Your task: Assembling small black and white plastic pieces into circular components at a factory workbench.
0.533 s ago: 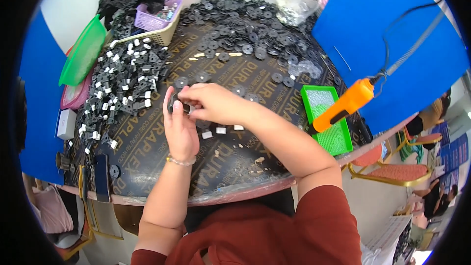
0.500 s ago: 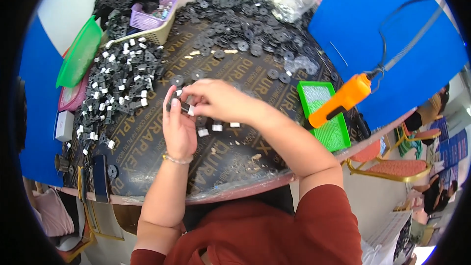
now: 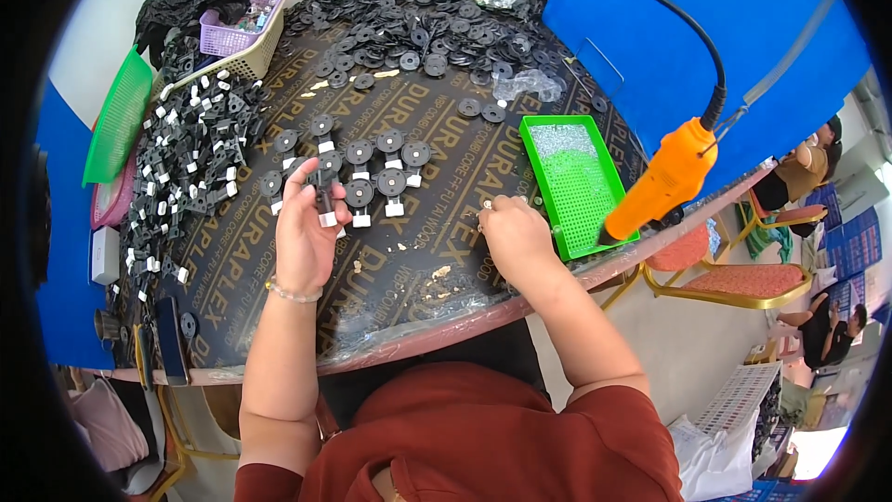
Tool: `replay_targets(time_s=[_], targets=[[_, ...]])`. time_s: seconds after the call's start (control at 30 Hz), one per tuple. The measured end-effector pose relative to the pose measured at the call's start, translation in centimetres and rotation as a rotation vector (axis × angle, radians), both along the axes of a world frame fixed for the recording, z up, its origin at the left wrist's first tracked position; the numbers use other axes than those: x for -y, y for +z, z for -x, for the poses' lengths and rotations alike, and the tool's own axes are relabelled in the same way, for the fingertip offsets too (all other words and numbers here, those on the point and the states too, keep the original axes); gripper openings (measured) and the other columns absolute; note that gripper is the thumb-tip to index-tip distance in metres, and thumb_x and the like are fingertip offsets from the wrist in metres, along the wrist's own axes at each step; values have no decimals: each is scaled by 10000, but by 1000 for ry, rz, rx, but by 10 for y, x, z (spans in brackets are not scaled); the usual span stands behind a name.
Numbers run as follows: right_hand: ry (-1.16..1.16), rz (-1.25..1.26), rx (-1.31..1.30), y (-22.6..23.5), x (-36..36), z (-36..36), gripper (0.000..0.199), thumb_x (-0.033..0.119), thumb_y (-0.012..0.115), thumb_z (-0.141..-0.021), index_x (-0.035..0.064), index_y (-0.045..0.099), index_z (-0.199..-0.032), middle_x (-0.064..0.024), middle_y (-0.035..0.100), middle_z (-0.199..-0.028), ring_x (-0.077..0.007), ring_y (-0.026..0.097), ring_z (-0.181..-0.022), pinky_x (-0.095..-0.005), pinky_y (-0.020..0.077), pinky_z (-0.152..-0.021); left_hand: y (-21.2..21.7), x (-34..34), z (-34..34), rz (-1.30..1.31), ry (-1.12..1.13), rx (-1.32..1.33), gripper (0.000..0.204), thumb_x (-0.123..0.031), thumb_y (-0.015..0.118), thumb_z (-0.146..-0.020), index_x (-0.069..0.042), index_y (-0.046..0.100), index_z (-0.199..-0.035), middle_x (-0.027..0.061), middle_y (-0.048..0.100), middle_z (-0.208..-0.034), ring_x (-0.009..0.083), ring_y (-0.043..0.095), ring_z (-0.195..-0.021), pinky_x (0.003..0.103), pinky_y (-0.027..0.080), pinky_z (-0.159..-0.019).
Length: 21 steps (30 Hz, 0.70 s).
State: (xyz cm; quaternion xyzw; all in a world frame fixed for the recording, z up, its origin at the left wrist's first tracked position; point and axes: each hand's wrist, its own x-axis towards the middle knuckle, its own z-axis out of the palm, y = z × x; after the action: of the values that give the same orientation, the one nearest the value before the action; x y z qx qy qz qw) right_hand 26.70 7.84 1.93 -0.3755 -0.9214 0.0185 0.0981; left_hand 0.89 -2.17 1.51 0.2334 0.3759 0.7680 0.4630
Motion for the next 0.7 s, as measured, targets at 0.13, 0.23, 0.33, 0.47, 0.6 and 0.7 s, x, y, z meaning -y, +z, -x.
replay_targets(time_s=[0.13, 0.23, 0.33, 0.47, 0.6, 0.7], targets=[[97, -111, 57, -2, -4, -1, 104, 30, 620, -719, 42, 708, -772, -105, 647, -859, -273, 632, -896, -369, 516, -831, 3, 1, 1, 22, -85, 24, 411, -85, 402, -962, -53, 406, -1372, 160, 634, -1021, 199, 608, -778, 343, 524, -742], [156, -136, 82, -2, -9, -2, 94, 32, 611, -715, 52, 696, -749, -86, 626, -819, -263, 627, -869, -370, 515, -810, -1, 0, -1, 65, -114, -40, 414, -92, 415, -969, -51, 409, -1381, 159, 644, -1023, 198, 624, -784, 345, 524, -759], [222, -105, 97, 0, -17, 2, 84, 41, 612, -716, 59, 691, -738, -79, 619, -810, -254, 626, -861, -370, 513, -799, -1, 2, 0, 81, -105, -78, 431, -110, 449, -969, -45, 400, -1393, 161, 648, -1028, 203, 637, -791, 346, 529, -771], [295, -114, 77, -5, -30, 2, 67, 65, 621, -726, 60, 688, -720, -79, 613, -785, -261, 626, -842, -377, 509, -800, 1, 0, -2, 89, -150, -46, 408, -43, 461, -969, -55, 394, -1371, 169, 645, -1032, 207, 674, -827, 344, 551, -776], [320, -105, 96, -2, -37, 5, 59, 84, 633, -728, 57, 681, -706, -82, 610, -773, -267, 625, -840, -383, 507, -800, 4, -1, -6, 145, -139, -117, 468, -23, 492, -942, -39, 381, -1396, 209, 639, -1107, 245, 690, -876, 369, 568, -818], [344, -104, 69, -1, -43, 4, 66, 100, 640, -733, 57, 676, -699, -82, 605, -769, -269, 625, -837, -384, 505, -789, 4, -1, -6, 151, -218, -70, 501, 7, 489, -931, -51, 365, -1414, 231, 612, -1168, 267, 689, -936, 382, 575, -847]])
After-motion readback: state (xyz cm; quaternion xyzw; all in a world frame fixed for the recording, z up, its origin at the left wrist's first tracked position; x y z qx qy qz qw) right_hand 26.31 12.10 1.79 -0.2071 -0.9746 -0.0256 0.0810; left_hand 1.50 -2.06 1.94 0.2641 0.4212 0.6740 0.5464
